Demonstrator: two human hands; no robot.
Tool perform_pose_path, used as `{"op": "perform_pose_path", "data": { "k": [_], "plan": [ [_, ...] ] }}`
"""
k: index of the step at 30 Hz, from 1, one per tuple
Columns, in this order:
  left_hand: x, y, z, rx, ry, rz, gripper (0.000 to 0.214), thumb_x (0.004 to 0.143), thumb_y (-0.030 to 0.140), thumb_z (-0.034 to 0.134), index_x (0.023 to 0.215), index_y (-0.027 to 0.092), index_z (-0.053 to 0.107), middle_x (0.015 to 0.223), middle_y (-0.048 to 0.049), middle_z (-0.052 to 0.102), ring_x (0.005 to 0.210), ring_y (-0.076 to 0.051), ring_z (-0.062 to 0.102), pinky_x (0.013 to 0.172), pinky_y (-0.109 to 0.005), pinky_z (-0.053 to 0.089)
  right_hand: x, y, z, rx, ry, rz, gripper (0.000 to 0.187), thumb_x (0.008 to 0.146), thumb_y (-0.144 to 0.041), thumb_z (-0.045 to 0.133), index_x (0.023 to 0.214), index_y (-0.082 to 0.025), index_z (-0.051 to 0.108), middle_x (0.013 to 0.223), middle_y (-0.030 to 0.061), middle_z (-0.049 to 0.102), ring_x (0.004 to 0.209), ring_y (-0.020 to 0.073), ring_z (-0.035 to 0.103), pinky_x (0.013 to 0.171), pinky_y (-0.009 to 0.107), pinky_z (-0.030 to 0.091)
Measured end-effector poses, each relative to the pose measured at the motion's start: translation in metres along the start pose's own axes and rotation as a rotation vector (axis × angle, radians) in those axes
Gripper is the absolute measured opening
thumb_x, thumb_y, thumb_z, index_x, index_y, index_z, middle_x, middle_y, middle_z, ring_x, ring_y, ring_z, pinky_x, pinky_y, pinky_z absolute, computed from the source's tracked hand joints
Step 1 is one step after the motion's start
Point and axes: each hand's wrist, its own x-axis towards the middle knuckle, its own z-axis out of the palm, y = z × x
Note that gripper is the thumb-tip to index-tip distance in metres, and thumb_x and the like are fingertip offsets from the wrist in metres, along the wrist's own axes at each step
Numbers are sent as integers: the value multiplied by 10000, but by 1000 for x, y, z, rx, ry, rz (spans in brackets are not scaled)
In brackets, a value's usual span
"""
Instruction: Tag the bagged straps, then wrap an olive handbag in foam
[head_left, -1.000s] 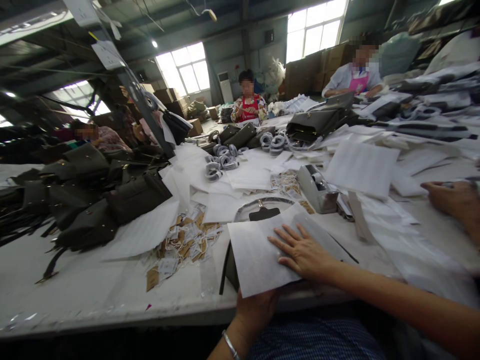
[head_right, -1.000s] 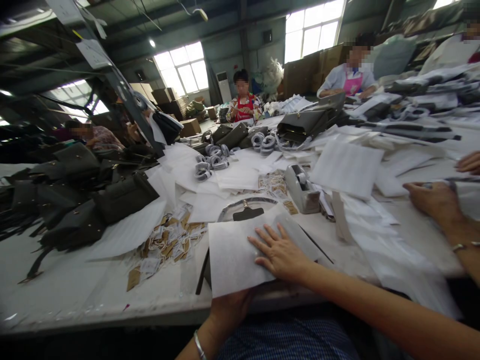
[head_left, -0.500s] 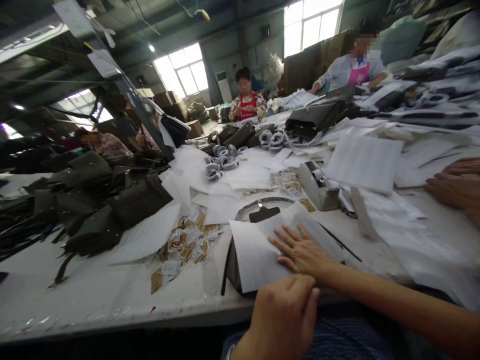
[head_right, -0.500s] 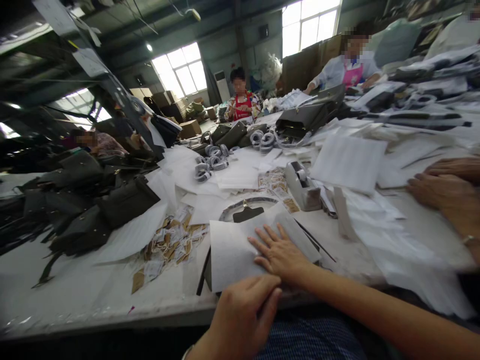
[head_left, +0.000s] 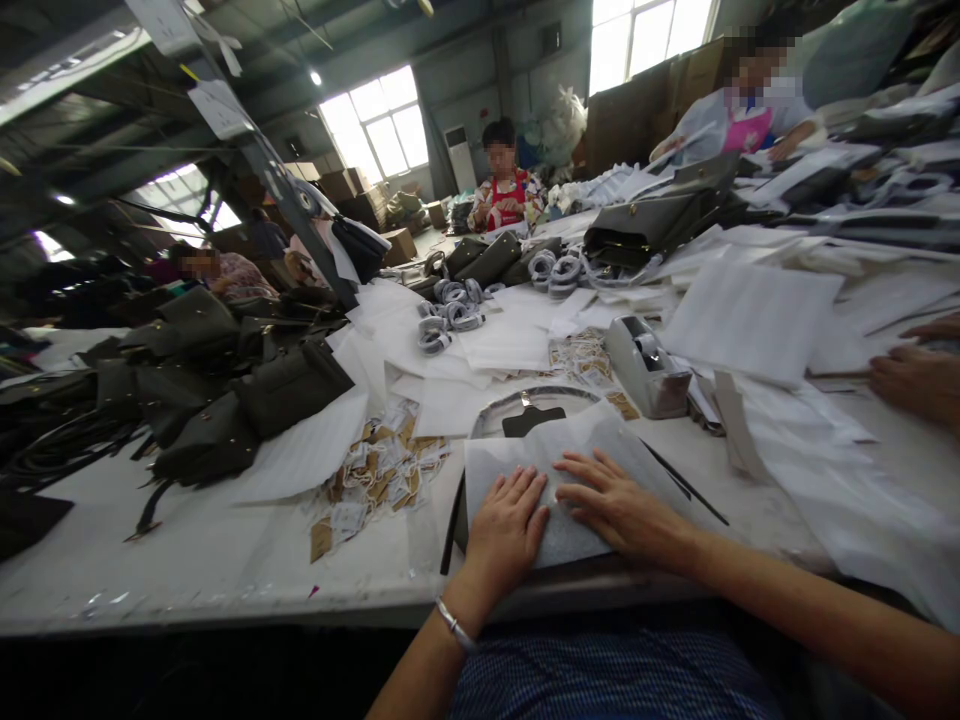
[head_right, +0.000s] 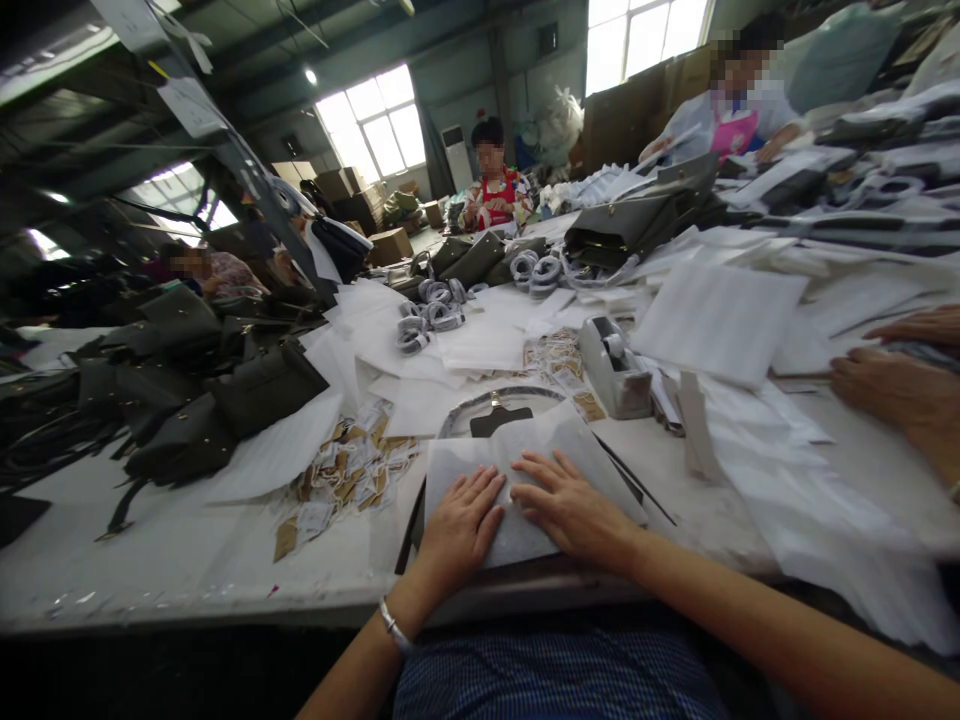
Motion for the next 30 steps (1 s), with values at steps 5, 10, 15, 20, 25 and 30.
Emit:
{"op": "perform_pose_path", "data": {
  "k": [5, 10, 15, 20, 25, 30],
  "plan": [
    [1, -2, 1, -6, 8, 1, 434, 1016, 340, 435, 1428, 212, 483, 1488, -70, 503, 1392, -242, 452, 1159, -488, 391, 0, 2, 2, -54, -30, -17, 274, 997, -242, 476, 1227, -269, 622, 1477, 95, 504, 1433, 301, 361, 1157, 625, 262],
    [0, -2, 3, -13, 24, 2, 431, 1012, 341, 445, 1424, 222, 492, 1476, -70, 520, 1382, -246, 465, 1160, -490, 387, 1, 1, 0, -56, -41, -32, 261, 1007, -266, 465, 1211, -270, 628, 1433, 101, 540, 1399, 304, 412, 1145, 641, 267],
    [-2, -1, 2, -14, 46, 3, 403, 1012, 344, 448, 1406, 298, 513, 1479, -37, 522, 1378, -233, 472, 1155, -480, 397, 2, 0, -1, -34, -41, -49, 256, 1002, -271, 468, 1194, -247, 636, 1365, 133, 571, 1329, 291, 497, 1136, 638, 285],
    [-4, -1, 0, -15, 64, 1, 393, 1004, 347, 465, 1391, 327, 528, 1473, -28, 531, 1377, -230, 473, 1153, -474, 402, 3, 2, -1, -15, -47, -60, 259, 993, -277, 491, 1208, -253, 634, 1345, 122, 583, 1313, 290, 513, 1141, 635, 284],
    [-2, -1, 0, -32, 67, -1, 385, 1003, 341, 465, 1379, 322, 543, 1475, -35, 527, 1373, -237, 479, 1153, -477, 402, 0, 7, 2, -17, -37, -111, 240, 989, -260, 505, 1175, -257, 656, 1325, 105, 606, 1311, 275, 518, 1162, 604, 274],
    [-2, 0, -2, -57, 73, -6, 374, 1004, 340, 460, 1358, 299, 570, 1468, -47, 534, 1368, -249, 484, 1148, -485, 406, -4, 9, 2, 21, -39, -150, 227, 1008, -257, 472, 1102, -258, 678, 1328, 76, 623, 1300, 241, 536, 1182, 570, 266]
  ]
}}
